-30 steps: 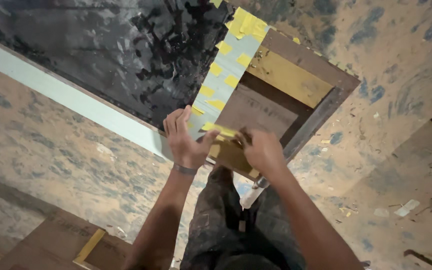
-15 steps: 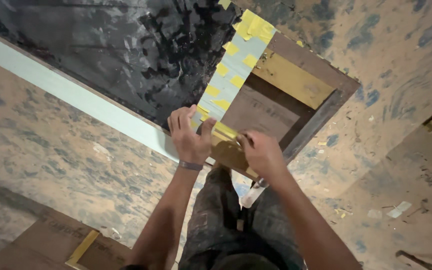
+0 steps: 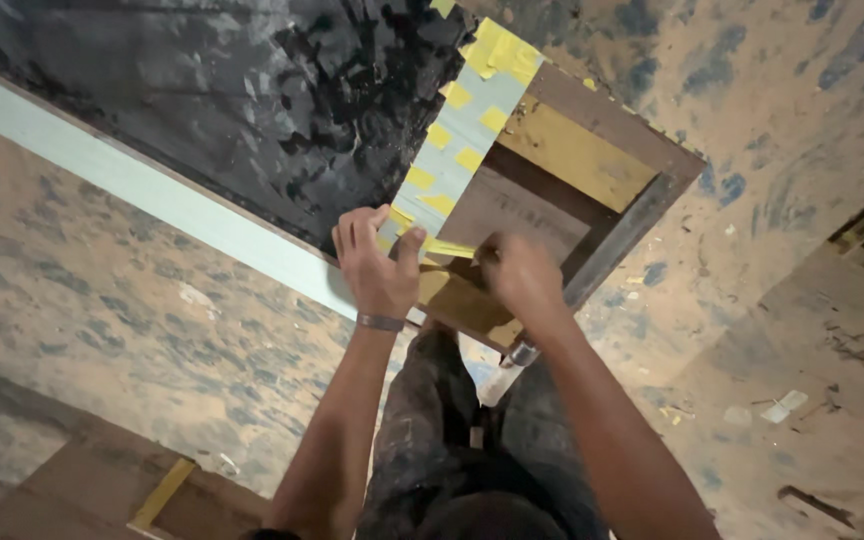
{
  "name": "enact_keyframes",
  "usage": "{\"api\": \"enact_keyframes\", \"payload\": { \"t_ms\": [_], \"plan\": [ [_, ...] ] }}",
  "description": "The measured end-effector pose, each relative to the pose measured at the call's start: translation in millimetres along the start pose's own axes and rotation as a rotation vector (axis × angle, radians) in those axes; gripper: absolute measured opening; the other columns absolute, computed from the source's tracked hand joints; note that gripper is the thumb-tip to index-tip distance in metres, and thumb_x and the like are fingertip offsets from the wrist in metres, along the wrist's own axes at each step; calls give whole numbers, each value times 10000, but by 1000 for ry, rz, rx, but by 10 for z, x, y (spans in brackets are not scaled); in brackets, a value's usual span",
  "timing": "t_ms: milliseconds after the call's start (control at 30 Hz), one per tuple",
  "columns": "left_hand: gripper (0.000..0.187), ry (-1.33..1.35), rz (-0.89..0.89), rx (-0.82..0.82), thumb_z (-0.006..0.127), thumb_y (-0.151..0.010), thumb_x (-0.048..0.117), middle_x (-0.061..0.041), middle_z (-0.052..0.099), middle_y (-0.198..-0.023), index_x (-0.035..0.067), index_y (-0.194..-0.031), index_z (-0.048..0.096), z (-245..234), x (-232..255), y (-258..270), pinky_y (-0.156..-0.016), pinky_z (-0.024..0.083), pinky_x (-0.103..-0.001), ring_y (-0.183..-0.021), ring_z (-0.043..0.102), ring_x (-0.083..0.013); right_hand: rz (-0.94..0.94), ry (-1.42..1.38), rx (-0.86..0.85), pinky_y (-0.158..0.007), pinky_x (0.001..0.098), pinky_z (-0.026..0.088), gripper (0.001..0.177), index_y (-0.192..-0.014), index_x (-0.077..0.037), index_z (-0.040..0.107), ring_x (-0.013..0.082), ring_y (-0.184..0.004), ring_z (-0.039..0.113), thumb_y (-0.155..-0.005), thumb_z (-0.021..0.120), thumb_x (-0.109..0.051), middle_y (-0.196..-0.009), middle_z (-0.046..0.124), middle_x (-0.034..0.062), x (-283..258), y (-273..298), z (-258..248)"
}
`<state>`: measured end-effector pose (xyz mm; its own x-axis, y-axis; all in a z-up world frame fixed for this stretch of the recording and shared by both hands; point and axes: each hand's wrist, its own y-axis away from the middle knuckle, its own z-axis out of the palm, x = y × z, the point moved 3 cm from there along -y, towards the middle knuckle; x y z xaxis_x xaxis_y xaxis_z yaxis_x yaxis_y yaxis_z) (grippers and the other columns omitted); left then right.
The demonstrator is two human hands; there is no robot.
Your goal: The person applies yellow masking tape to the edges of a rectangular frame. They tear off pieces of tape and press them along the perimeter of the frame.
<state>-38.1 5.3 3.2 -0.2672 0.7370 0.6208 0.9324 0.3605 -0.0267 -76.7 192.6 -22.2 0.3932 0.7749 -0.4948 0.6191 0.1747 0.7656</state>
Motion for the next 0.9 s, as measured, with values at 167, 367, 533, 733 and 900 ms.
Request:
{"api": "enact_keyframes", "payload": {
  "t_ms": [167,367,533,733,900],
  "plan": [
    [562,-36,122,11,829,-887,356,-184,599,-1190,-36,-1213,590,-59,48,-76,-1026,447,-510,-1151,552,-381,-53,-33,20,-829,505,529,262,-1042,-126,777,431,-946,676,-853,613,-206,-983,730,213,-35,-108,-17],
    [797,-182,232,26,921,-776,406,-204,564,-1205,-24,-1288,486,15,61,-40,-1030,432,-537,-1144,543,-394,-61,-24,-47,-816,476,537,244,-1049,-76,761,421,-939,689,-898,664,-241,-985,728,229,73,-148,36],
    [843,-316,249,33,917,-814,347,-235,513,-1247,-56,-1368,426,129,57,14,-1016,428,-561,-1137,527,-433,-37,-183,-64,-759,457,522,287,-1010,-53,732,401,-869,690,-942,610,-303,-945,722,216,109,52,144],
    [850,-370,250,63,915,-813,379,-245,518,-1231,-56,-1357,428,133,99,-24,-1007,422,-569,-1137,515,-444,-52,-202,-77,-680,463,514,353,-900,-6,668,423,-764,649,-977,584,-340,-816,658,240,23,731,292],
    [824,-182,220,16,903,-734,458,-205,550,-1181,-33,-1241,479,13,98,-74,-991,408,-571,-1126,523,-424,-88,-167,-62,-629,461,506,225,-962,-104,715,393,-754,688,-915,631,-307,-769,697,176,-6,1115,251]
  ]
}}
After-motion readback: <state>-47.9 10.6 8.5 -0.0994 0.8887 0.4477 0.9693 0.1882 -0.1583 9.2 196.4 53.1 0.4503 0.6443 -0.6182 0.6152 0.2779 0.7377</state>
